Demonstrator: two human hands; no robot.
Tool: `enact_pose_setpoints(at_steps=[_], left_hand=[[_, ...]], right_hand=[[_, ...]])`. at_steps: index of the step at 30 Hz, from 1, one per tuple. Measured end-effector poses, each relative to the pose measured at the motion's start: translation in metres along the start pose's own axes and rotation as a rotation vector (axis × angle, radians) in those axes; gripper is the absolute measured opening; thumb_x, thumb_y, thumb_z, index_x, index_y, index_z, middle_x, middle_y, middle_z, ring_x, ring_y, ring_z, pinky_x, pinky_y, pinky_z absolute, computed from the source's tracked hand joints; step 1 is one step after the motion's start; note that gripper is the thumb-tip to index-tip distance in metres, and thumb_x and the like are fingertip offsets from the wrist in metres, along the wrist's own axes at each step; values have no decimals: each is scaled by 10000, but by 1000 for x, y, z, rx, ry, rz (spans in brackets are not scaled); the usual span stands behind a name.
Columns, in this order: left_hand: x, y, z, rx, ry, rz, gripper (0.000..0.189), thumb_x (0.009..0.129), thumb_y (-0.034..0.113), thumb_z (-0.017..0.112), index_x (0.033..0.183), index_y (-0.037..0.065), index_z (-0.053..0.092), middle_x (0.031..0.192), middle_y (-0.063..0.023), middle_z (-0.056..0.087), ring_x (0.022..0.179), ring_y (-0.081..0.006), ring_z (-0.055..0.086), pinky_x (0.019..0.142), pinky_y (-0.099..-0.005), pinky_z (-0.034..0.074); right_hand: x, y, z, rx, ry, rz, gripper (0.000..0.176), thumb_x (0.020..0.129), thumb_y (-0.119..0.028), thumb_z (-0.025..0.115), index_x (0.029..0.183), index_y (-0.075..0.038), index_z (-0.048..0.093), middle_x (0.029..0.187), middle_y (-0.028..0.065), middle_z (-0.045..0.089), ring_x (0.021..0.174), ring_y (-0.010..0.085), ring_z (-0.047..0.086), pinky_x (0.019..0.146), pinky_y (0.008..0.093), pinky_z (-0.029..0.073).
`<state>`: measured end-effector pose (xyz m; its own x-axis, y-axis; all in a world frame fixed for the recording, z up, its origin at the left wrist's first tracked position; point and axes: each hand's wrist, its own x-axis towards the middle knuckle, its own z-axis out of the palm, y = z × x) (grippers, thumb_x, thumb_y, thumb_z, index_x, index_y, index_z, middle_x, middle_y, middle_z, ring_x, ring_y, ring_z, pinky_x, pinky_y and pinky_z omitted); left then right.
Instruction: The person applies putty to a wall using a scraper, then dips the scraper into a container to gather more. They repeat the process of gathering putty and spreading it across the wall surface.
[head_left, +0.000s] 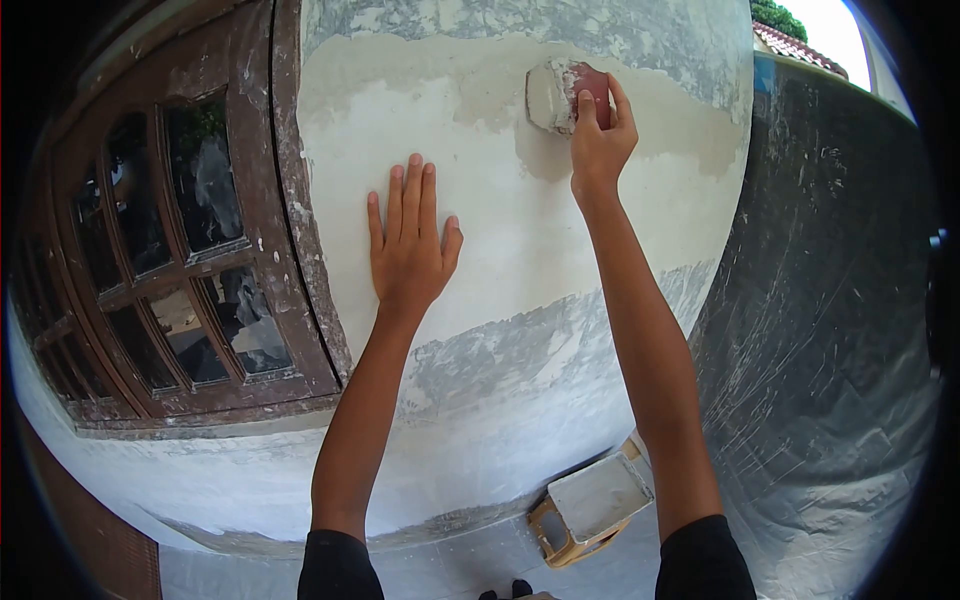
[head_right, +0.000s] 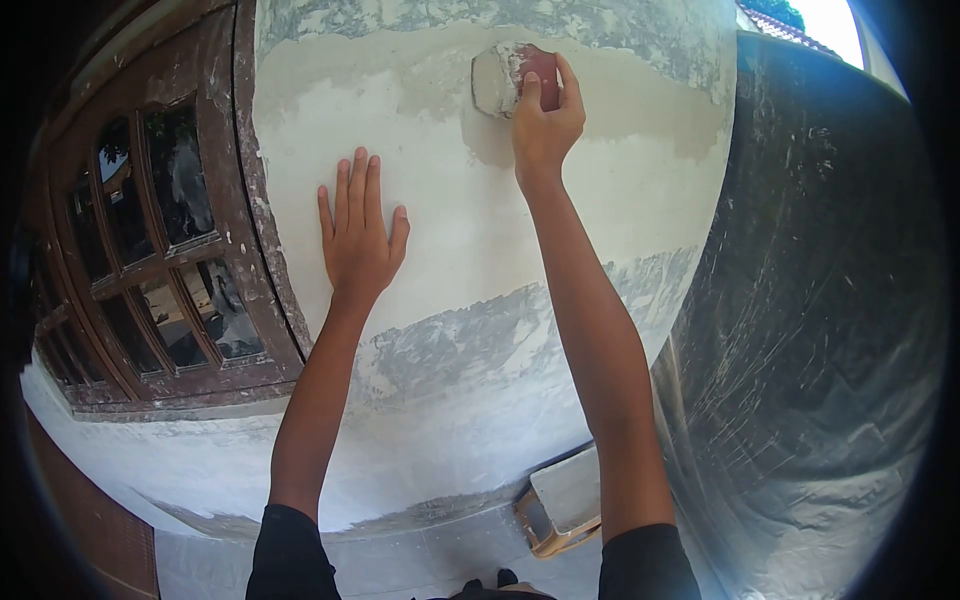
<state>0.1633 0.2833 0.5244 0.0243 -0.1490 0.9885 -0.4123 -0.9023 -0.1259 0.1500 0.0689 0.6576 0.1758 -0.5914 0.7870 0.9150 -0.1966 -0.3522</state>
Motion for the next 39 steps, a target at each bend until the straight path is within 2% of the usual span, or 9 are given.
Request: enact_pose_setpoints(at_steps=[3, 7, 10, 15, 21, 25, 28, 34, 39], left_hand=[[-1, 0, 0, 2, 1, -3, 676, 957, 276, 587, 1565, 60, 386, 1637, -90, 372, 1526, -264, 316, 1250, -516, 194], [-1, 0, 1, -4, 1, -7, 673, 957, 276, 587, 1564, 62, 390, 1637, -85, 373, 1526, -260, 316, 1252, -516, 191], [-1, 0, 0, -10, 13, 0, 670, 958, 272, 585, 1563, 62, 391, 1637, -84, 373, 1526, -259, 316, 1252, -516, 190], [-1, 0, 2, -7, 2, -5, 666, 961, 277, 579, 1564, 66, 391, 1637, -84, 374, 1527, -261, 314, 1253, -515, 186], [-1, -1, -1, 7, -6, -15, 661, 961, 279, 580, 1561, 70, 397, 1637, -84, 375, 1528, -261, 314, 1252, -516, 184], [-2, 1, 0, 23, -10, -17, 663, 961, 277, 581, 1562, 69, 394, 1637, -82, 374, 1527, -258, 315, 1252, -517, 182], [-5, 0, 0, 46, -11, -1, 666, 962, 276, 580, 1564, 66, 387, 1639, -82, 371, 1528, -265, 311, 1251, -524, 178], [-7, 8, 3, 94, -8, -21, 659, 981, 266, 552, 1571, 42, 362, 1653, -108, 338, 1536, -301, 289, 1244, -544, 170], [-19, 36, 18, 116, 9, -57, 683, 990, 263, 540, 1581, 2, 317, 1654, -167, 310, 1544, -349, 253, 1240, -560, 161]], right_hand=[[-1, -6, 2, 64, 116, 29, 441, 984, -102, 643, 1414, -36, 574, 1086, 86, 687, 1014, 155, 647, 899, 286, 503], [-4, -4, 4, -39, -101, -43, 448, 991, -87, 632, 1430, -41, 556, 1148, 106, 678, 1018, 167, 646, 898, 299, 509], [0, -4, 7, 86, 143, 35, 450, 988, -109, 652, 1426, -52, 568, 1077, 98, 692, 997, 148, 636, 878, 288, 495], [-9, -3, 11, -54, -110, -68, 446, 995, -92, 635, 1430, -35, 556, 1096, 93, 680, 1002, 161, 631, 870, 298, 505], [7, -5, -2, 189, 260, 126, 521, 985, -62, 659, 1477, -54, 490, 1244, 114, 658, 1051, 176, 671, 906, 295, 564], [-16, -3, 7, -17, -194, -103, 443, 992, -107, 650, 1422, -46, 560, 1015, 77, 709, 961, 136, 631, 893, 279, 478], [-6, 6, -2, -123, -191, -145, 448, 989, -106, 652, 1424, -50, 558, 1042, 80, 697, 973, 144, 638, 865, 282, 494], [32, 14, -52, 233, 320, 222, 469, 1005, -51, 603, 1460, -36, 493, 1210, 126, 659, 1064, 187, 654, 869, 308, 548], [-4, 2, -39, 7, -187, 19, 455, 990, -84, 628, 1432, -32, 532, 1203, 151, 664, 1078, 195, 659, 923, 334, 523]])
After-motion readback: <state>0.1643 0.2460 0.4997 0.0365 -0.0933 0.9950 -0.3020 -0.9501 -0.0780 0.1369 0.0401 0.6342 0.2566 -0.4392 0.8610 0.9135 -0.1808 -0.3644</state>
